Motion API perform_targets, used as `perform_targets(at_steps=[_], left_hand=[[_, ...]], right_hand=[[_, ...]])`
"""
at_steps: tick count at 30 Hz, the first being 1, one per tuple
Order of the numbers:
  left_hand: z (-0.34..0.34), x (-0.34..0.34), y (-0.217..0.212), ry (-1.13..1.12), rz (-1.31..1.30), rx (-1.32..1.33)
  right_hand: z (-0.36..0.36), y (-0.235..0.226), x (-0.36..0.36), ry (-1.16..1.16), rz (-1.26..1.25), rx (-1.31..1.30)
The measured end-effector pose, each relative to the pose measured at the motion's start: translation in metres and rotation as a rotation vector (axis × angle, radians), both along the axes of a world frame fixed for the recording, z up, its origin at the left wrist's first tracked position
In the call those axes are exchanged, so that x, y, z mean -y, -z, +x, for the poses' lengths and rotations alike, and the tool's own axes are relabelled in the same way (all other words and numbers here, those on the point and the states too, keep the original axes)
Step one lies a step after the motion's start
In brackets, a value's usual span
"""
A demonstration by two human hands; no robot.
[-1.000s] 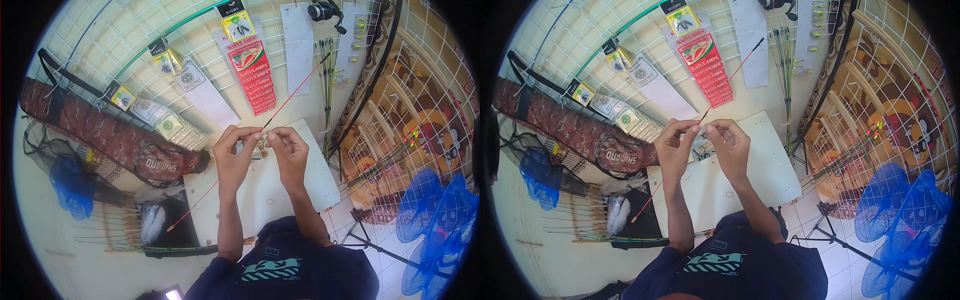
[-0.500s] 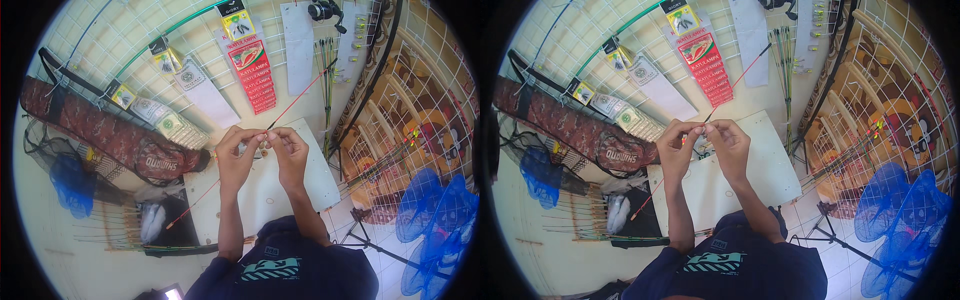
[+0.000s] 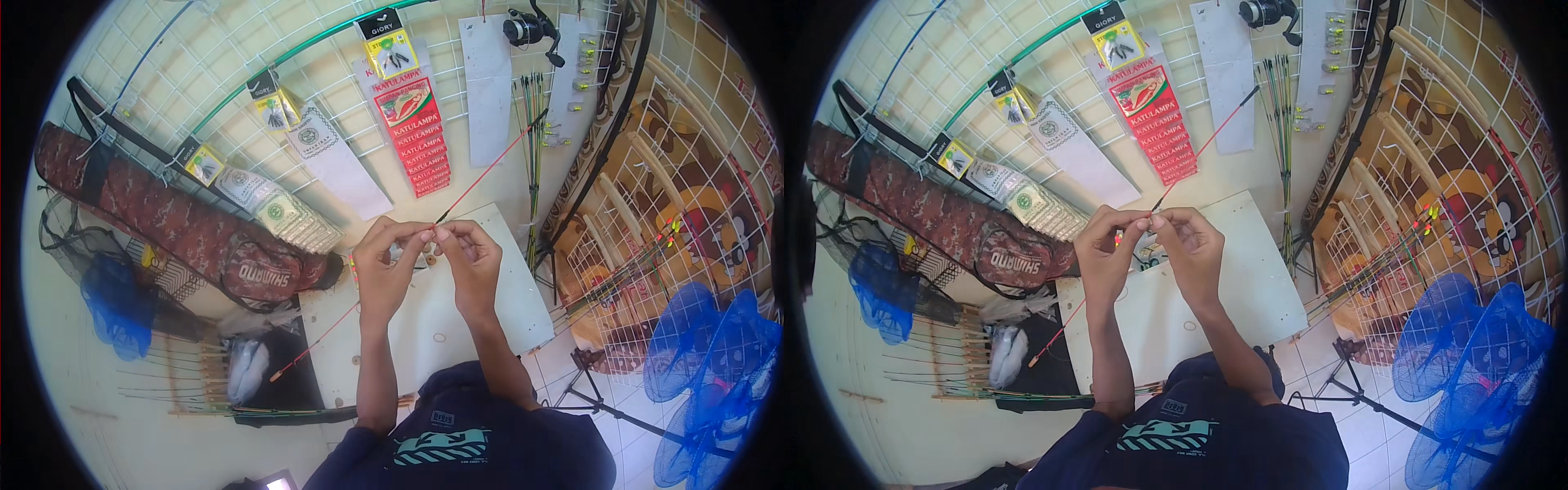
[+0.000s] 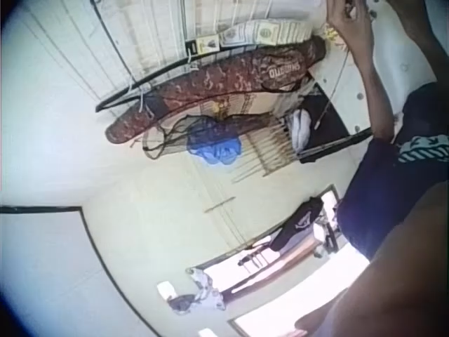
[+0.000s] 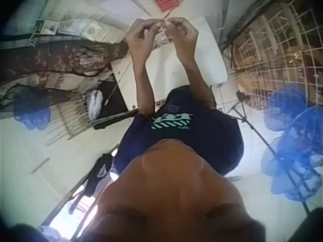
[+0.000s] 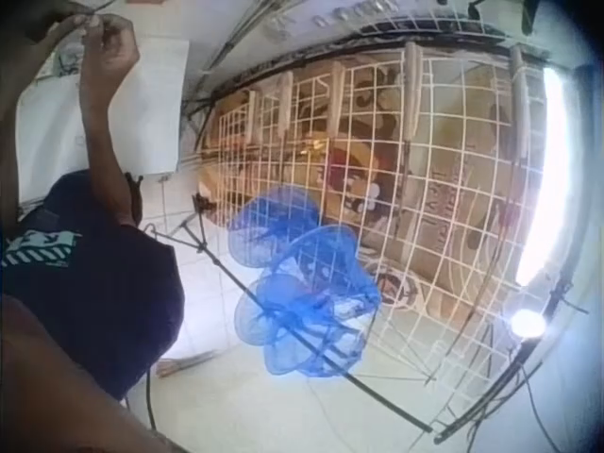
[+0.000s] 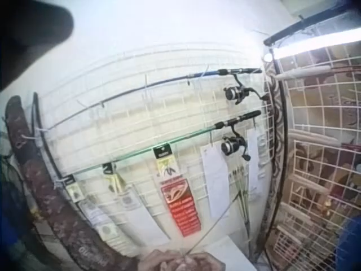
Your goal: Assemble fishing rod components including a float and line.
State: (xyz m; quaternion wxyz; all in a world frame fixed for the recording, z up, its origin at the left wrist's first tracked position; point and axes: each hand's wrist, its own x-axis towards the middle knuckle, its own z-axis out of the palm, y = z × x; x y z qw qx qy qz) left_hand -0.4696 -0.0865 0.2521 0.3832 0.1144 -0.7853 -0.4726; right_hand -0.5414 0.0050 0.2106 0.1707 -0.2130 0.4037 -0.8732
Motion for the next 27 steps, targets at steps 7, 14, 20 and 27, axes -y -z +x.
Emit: perform_targets(at_steps=[7,14,20,27], left_hand=[[0.001,-0.002,0.002,-0.016,0.013,0.015],[-0.003,-0.002,0.005,-0.026,-0.004,0.035],[-0.004,-0.004,0.009,-0.068,-0.056,0.027],[-0.007,-0.013,0.008,-0.141,-0.255,0.017]], right_hand=[[0.000,-0.002,0.000,0.040,-0.030,0.018],[-0.002,-0.001,0.000,0.070,-0.033,0.082],[-0.001,0.002,0.001,0.097,0.003,0.043],[-0.004,0.000,-0.001,0.107,-0.039,0.084]])
